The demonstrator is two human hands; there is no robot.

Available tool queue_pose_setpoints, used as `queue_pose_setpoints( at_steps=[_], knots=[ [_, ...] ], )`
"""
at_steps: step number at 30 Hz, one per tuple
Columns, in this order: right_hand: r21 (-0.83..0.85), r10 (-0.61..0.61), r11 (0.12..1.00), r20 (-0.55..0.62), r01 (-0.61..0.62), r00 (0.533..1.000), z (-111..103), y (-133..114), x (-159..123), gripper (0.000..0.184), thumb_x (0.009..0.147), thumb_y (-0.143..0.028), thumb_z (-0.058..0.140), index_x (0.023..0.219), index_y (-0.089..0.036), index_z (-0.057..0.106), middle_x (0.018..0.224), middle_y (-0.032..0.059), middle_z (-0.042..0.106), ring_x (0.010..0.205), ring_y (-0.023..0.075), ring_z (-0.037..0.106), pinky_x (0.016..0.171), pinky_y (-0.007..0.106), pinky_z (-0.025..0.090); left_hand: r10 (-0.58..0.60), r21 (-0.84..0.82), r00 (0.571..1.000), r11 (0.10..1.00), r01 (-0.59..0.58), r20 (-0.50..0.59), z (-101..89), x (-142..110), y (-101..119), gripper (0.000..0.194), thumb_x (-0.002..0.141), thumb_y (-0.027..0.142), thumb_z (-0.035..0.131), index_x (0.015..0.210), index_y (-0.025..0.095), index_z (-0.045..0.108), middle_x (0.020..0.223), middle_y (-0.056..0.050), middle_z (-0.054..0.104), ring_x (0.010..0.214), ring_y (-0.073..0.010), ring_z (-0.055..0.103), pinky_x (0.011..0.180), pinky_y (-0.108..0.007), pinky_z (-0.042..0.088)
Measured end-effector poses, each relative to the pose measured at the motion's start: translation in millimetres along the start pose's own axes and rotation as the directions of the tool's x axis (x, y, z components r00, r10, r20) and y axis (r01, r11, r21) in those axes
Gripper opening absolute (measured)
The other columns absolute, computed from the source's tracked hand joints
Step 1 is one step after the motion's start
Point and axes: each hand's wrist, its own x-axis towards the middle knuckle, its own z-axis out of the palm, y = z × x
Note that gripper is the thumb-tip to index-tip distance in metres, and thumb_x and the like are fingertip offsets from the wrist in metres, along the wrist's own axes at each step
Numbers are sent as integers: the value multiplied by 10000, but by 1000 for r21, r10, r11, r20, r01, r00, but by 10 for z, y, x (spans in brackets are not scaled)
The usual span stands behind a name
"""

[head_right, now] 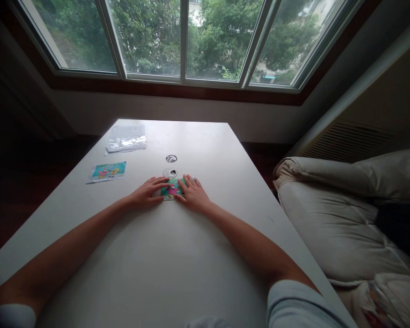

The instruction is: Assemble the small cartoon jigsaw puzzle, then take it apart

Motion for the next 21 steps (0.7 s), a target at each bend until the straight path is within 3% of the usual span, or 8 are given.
queue_pose_setpoints(
  at_steps=[5,10,21],
  knots=[
    [-10,-4,1000,-14,4,1000,18,3,-10,803,997,-705,235,1618,-196,272,1696,115,145,1577,275,92,1269,466,96,-15,120,996,993,4,91,63,-7,0,655,984,553,513,1578,324,355,1673,-52,263,1542,-270,239,1266,-509,146],
    [-29,-50,998,3,50,999,16,5,-15,766,1013,-677,207,1625,-217,249,1701,94,118,1580,255,73,1272,457,85,-21,230,995,973,-2,96,142,-26,60,670,1040,583,338,1630,293,209,1694,-52,172,1569,-240,154,1274,-476,115],
    [-29,-52,998,48,53,998,12,18,-23,785,1007,-689,201,1638,-222,186,1703,91,67,1581,261,45,1273,464,70,-68,294,990,955,29,122,170,-41,254,730,1033,644,254,1643,257,145,1700,-76,96,1577,-250,93,1272,-475,93]
  ],
)
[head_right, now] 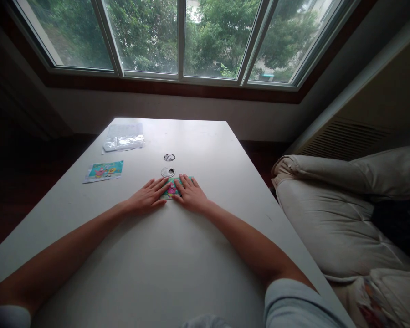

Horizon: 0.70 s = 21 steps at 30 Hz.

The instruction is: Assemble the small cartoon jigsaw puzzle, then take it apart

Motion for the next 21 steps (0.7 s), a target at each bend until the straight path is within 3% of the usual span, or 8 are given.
queue_pose_setpoints(
  at_steps=[12,17,21],
  knots=[
    [-3,1,1000,-23,-1,1000,-8,3,-18,783,1007,-688,214,1632,-215,217,1700,98,104,1580,257,72,1272,462,87,42,-3,999,999,-42,7,-4,-37,66,732,1028,649,279,1643,277,140,1695,-59,147,1573,-241,132,1271,-461,110],
    [-12,17,1000,-24,-17,1000,-6,1,-24,780,1006,-688,225,1633,-225,214,1700,92,104,1579,264,82,1271,465,96,21,25,995,1000,-18,-102,-44,-38,146,643,1036,547,363,1593,230,322,1639,-96,337,1523,-261,288,1273,-488,116],
    [-15,17,1000,-21,-17,1000,-2,6,-34,784,1004,-690,226,1632,-220,221,1700,94,106,1579,266,82,1270,468,96,-10,15,985,1000,13,-174,-94,-16,201,486,1019,413,432,1456,215,512,1502,-112,516,1385,-262,469,1235,-472,261]
  ],
)
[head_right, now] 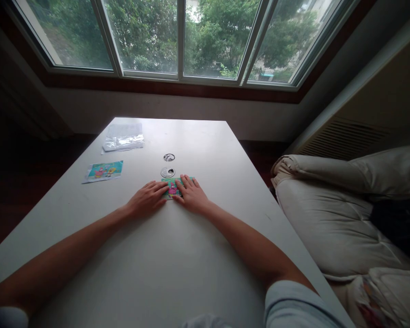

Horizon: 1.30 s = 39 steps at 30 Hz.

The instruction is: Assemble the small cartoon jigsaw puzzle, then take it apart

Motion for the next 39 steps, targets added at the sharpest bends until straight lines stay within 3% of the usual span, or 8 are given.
queue_pose_setpoints(
  at_steps=[6,17,23,26,32,39],
  knots=[
    [-5,-5,1000,-9,5,1000,4,17,-19,785,1007,-686,220,1629,-208,232,1700,103,108,1578,268,86,1268,464,105,-33,35,999,999,34,-38,-29,7,49,379,989,331,481,1324,203,603,1384,-119,587,1301,-283,507,1173,-479,357],
    [-3,22,1000,-7,-22,1000,25,34,-26,779,1004,-686,235,1629,-220,234,1701,91,109,1578,267,88,1268,462,105,-16,23,1000,1000,16,-9,-37,6,47,503,990,502,501,1404,224,560,1416,-99,589,1347,-300,474,1156,-477,371],
    [5,16,1000,-5,-15,1000,-8,37,-29,785,999,-701,228,1627,-229,240,1701,82,120,1577,266,97,1265,462,108,-63,-28,996,998,61,-64,22,16,-42,430,1016,442,459,1363,234,605,1394,-73,614,1354,-274,471,1179,-457,356],
    [4,10,1000,-5,-10,1000,-34,45,-33,771,997,-704,241,1623,-255,256,1699,69,147,1575,255,111,1263,453,118,-71,-32,996,997,69,-59,80,37,-70,491,1021,459,438,1431,214,554,1460,-87,566,1409,-279,420,1202,-472,325],
    [5,11,1000,-15,-11,1000,-57,58,-37,749,999,-691,273,1614,-263,287,1693,66,182,1571,252,133,1260,448,128,-90,-18,995,996,91,53,141,59,-93,645,1036,576,320,1583,235,352,1643,-64,337,1532,-289,251,1244,-518,217],
    [32,-14,999,-84,17,996,-40,-43,-52,658,1023,-593,344,1583,-247,359,1671,76,263,1552,269,197,1245,472,173,-81,0,995,997,81,64,142,45,-99,636,1044,570,295,1598,259,319,1656,-27,310,1553,-276,199,1263,-504,176]
  ],
)
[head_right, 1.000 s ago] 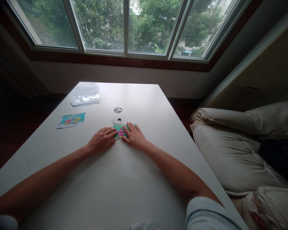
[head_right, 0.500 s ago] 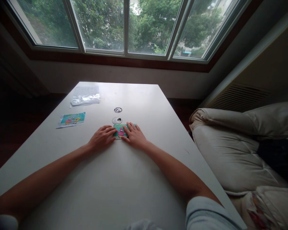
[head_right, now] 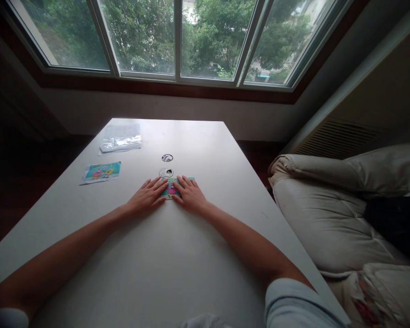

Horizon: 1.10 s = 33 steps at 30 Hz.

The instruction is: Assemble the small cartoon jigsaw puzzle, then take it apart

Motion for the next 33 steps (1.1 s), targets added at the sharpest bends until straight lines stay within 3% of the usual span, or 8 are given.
queue_pose_setpoints(
  at_steps=[5,11,16,21,27,33],
  knots=[
    [30,4,1000,-57,-2,998,-13,19,6,515,1022,-441,420,1491,-238,478,1618,89,380,1504,285,304,1212,508,227,-34,10,998,999,34,-60,2,-10,-18,633,1040,528,342,1596,226,320,1667,-52,280,1552,-263,203,1265,-472,201],
    [73,133,990,-165,-122,977,-1,305,100,334,964,-258,462,1262,-217,606,1507,109,516,1401,271,437,1137,461,327,-68,-3,997,998,68,-40,3,-16,-51,599,1026,503,383,1551,215,405,1630,-72,362,1527,-285,269,1253,-499,229],
    [72,200,979,-174,-190,964,36,515,268,351,1003,-295,403,1287,-209,591,1500,124,516,1402,273,430,1137,482,320,-62,-22,997,998,61,-35,-13,0,-71,586,1024,488,390,1539,211,426,1630,-69,363,1513,-279,298,1255,-485,224],
    [39,207,978,-140,-203,968,35,651,458,530,1007,-509,418,1450,-227,493,1565,137,434,1452,305,365,1179,553,254,-58,-47,997,997,56,-45,-46,22,-85,550,1019,462,402,1506,217,475,1605,-70,407,1490,-270,340,1246,-482,243],
    [-15,198,979,-103,-201,975,73,691,671,589,1005,-586,380,1484,-257,473,1610,132,370,1500,310,294,1199,576,205,-65,-72,997,996,61,-52,-55,11,-84,543,1005,445,427,1502,233,484,1599,-69,417,1487,-272,344,1243,-494,246],
    [-12,170,985,-132,-173,976,84,669,707,588,1008,-586,379,1477,-247,489,1597,134,393,1490,300,317,1205,559,207,-63,-81,996,995,58,-63,-51,5,-85,541,999,439,440,1499,237,484,1597,-70,421,1484,-270,350,1239,-494,260]
  ],
)
